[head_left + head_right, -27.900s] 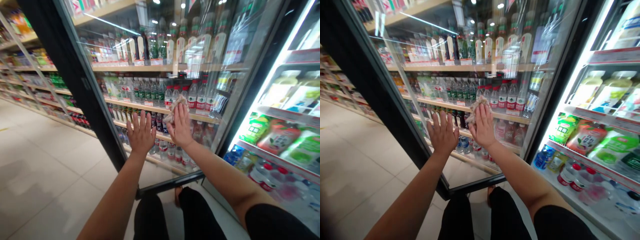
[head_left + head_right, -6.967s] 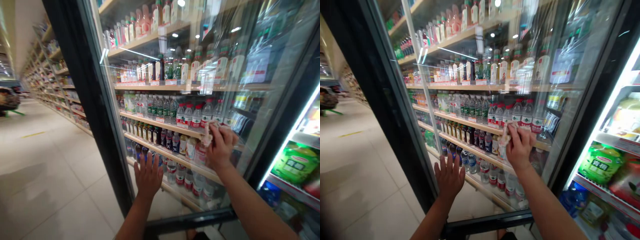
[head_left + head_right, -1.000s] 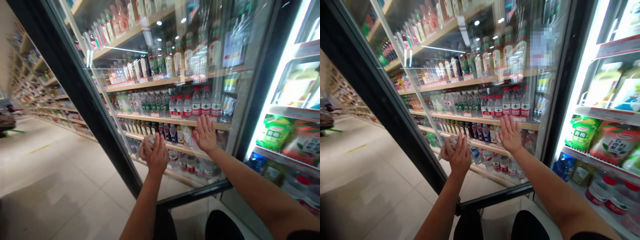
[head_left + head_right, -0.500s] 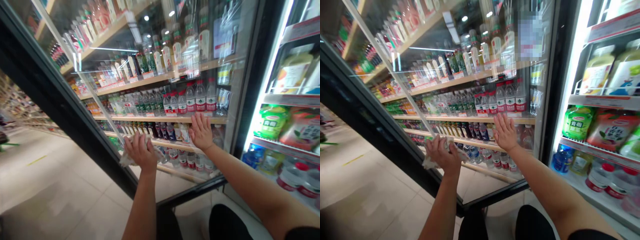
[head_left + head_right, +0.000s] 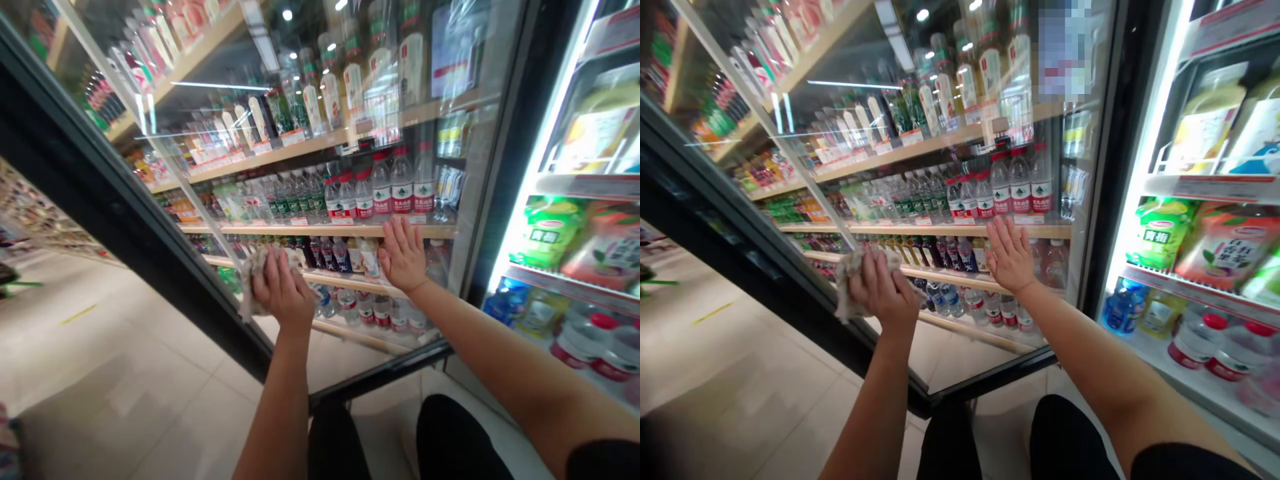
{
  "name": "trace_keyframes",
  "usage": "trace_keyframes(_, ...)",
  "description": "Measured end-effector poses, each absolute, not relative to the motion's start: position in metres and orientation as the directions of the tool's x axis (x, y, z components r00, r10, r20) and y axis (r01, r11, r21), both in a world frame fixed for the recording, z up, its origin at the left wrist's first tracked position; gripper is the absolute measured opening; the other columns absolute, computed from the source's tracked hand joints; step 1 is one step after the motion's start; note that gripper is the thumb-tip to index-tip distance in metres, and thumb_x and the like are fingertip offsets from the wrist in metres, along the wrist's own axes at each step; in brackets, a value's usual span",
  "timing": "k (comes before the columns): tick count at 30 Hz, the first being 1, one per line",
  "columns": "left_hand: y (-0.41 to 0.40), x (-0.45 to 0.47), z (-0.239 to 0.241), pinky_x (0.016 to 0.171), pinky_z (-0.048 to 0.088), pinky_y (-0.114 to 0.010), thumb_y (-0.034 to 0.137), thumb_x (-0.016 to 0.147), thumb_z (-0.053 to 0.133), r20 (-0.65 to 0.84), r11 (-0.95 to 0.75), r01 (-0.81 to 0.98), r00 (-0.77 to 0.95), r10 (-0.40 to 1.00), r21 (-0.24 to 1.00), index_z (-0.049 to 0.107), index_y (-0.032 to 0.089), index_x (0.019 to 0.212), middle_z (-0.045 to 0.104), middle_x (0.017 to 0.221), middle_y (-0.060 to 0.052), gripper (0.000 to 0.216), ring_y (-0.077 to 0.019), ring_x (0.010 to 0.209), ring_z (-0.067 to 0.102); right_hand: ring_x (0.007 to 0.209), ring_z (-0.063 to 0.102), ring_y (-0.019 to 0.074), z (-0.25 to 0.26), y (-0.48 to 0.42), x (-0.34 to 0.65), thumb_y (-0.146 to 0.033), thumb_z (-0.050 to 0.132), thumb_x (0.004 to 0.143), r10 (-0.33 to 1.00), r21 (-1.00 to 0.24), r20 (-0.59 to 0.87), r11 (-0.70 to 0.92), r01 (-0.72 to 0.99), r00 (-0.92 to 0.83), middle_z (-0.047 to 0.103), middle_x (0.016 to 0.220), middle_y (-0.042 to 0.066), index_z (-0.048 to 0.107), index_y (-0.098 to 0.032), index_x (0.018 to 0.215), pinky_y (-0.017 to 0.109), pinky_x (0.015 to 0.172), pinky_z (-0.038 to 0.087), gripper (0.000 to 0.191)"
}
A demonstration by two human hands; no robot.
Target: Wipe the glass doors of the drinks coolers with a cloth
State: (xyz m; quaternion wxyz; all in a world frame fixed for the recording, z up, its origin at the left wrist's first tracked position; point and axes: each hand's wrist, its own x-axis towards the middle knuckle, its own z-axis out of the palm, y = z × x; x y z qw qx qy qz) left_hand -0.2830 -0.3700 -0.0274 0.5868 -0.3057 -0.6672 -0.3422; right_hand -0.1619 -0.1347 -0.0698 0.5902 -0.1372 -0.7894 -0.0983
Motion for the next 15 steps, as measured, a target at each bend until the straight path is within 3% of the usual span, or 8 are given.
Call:
trace_keyframes(2,-0.368,-0.282,-0.003,0.123,0.025,-0.057,0.032,0.105,0.038,0.99,0.605,0.79,-0.14,0.015,0.102,0.053,0.018,0.149,0.047,0.156,-0.018,0.049,-0.0326,0.152,0.03,0.156,0.028,0.0258,-0.069,-0.135,-0.161,-0.036,0.035,0.103,0.088,0.011,0.963,0.932,0.363,-0.255,0.043,0.163,0.012,0.03,-0.02,0.163,0.049,0.129,0.018,0.061)
trace_keyframes(4,-0.366,-0.279,0.017,0.124,0.015,-0.066,0.034,0.104,0.042,0.988,0.653,0.746,-0.153,-0.021,0.129,0.052,0.026,0.151,0.025,0.17,-0.012,0.049,-0.0365,0.159,0.008,0.157,0.028,0.0245,-0.068,-0.136,-0.161,-0.035,0.036,0.104,0.045,0.047,0.974,0.92,0.389,-0.223,0.045,0.161,0.012,0.03,-0.019,0.162,0.047,0.129,0.018,0.061)
trace_keyframes(7,-0.361,-0.274,0.009,0.121,0.008,-0.074,0.035,0.102,0.047,0.98,0.671,0.719,-0.189,-0.058,0.179,0.051,0.029,0.151,0.002,0.174,-0.009,0.05,-0.0395,0.159,-0.008,0.158,0.025,0.0228,-0.066,-0.137,-0.16,-0.033,0.038,0.104,-0.018,0.093,0.982,0.913,0.397,-0.19,0.047,0.159,0.013,0.031,-0.016,0.162,0.045,0.129,0.018,0.061)
trace_keyframes(9,-0.357,-0.27,-0.019,0.119,0.006,-0.078,0.036,0.101,0.049,0.972,0.633,0.759,-0.232,0.045,0.152,0.05,0.024,0.151,0.011,0.172,-0.016,0.051,-0.0405,0.159,-0.003,0.158,0.025,0.0228,-0.065,-0.138,-0.16,-0.033,0.039,0.104,-0.018,0.092,0.982,0.917,0.389,-0.19,0.047,0.159,0.013,0.033,-0.016,0.161,0.045,0.129,0.018,0.06)
trace_keyframes(12,-0.354,-0.272,-0.05,0.12,0.005,-0.077,0.041,0.099,0.056,0.92,0.552,0.831,-0.266,0.289,0.067,0.062,0.025,0.139,0.039,0.162,-0.017,0.044,-0.0395,0.159,0.008,0.157,0.028,0.0241,-0.066,-0.138,-0.161,-0.035,0.037,0.104,0.037,0.051,0.974,0.924,0.379,-0.222,0.047,0.159,0.013,0.038,-0.018,0.159,0.047,0.129,0.017,0.058)
trace_keyframes(15,-0.358,-0.278,-0.033,0.124,0.002,-0.072,0.042,0.099,0.055,0.904,0.524,0.851,-0.252,0.345,0.037,0.06,0.027,0.143,0.042,0.161,-0.015,0.046,-0.0367,0.159,0.009,0.157,0.028,0.025,-0.068,-0.137,-0.162,-0.037,0.034,0.104,0.098,0.007,0.96,0.928,0.373,-0.263,0.046,0.16,0.012,0.04,-0.019,0.158,0.049,0.13,0.016,0.058)
